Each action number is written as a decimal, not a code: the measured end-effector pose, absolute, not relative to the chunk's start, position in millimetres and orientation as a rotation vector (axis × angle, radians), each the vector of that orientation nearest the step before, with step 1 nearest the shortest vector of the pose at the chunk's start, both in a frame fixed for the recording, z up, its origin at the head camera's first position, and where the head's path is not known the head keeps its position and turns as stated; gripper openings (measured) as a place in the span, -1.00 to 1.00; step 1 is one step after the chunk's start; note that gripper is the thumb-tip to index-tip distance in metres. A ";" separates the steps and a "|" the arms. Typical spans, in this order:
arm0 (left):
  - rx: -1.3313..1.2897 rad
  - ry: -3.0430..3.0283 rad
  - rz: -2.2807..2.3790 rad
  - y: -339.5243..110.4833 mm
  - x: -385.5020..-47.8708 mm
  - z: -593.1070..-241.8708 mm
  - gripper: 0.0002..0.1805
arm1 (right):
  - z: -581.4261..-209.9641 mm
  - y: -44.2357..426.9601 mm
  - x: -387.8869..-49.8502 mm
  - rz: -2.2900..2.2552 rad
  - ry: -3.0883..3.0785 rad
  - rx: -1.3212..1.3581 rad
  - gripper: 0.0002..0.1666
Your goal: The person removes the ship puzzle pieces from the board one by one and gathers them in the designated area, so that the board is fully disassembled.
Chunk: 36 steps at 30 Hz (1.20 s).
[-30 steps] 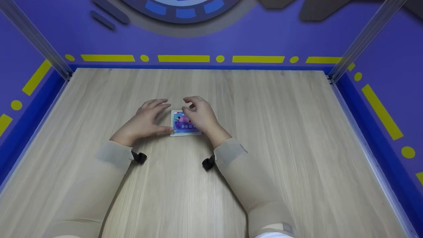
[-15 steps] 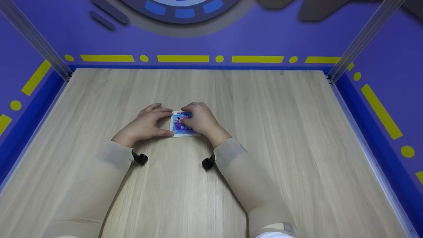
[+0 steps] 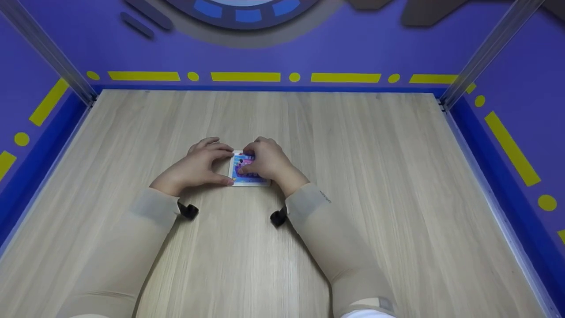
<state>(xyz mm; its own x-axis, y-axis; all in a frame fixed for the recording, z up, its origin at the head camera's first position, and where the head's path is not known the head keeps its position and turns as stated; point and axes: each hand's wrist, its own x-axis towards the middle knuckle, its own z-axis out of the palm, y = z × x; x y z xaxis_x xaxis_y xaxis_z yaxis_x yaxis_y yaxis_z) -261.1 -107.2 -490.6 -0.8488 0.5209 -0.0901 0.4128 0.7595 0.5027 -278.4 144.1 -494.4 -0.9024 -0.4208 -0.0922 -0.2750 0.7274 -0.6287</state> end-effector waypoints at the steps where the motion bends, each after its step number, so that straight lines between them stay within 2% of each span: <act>1: 0.736 2.734 0.703 -107.0 -261.0 -490.3 -0.05 | -493.8 143.8 -278.2 -0.930 2.703 -0.543 -0.27; 14: 0.741 2.743 0.687 -107.0 -262.3 -489.1 -0.06 | -488.4 137.4 -278.2 -0.852 2.700 -0.478 -0.28; 31: 0.754 2.751 0.698 -107.1 -261.5 -488.8 -0.05 | -470.7 127.2 -276.9 -0.697 2.624 -0.414 -0.06; 36: 0.758 2.750 0.701 -107.4 -261.0 -489.2 -0.05 | -466.7 122.6 -275.2 -0.660 2.626 -0.396 -0.08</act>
<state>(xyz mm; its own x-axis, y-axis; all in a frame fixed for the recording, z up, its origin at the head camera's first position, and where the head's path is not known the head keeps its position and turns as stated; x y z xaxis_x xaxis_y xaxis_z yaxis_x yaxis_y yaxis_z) -261.0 -107.4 -489.2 -0.8474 0.5266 -0.0683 0.4296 0.7554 0.4947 -275.2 122.6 -466.7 -0.8791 -0.3613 -0.3110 -0.1714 0.8483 -0.5010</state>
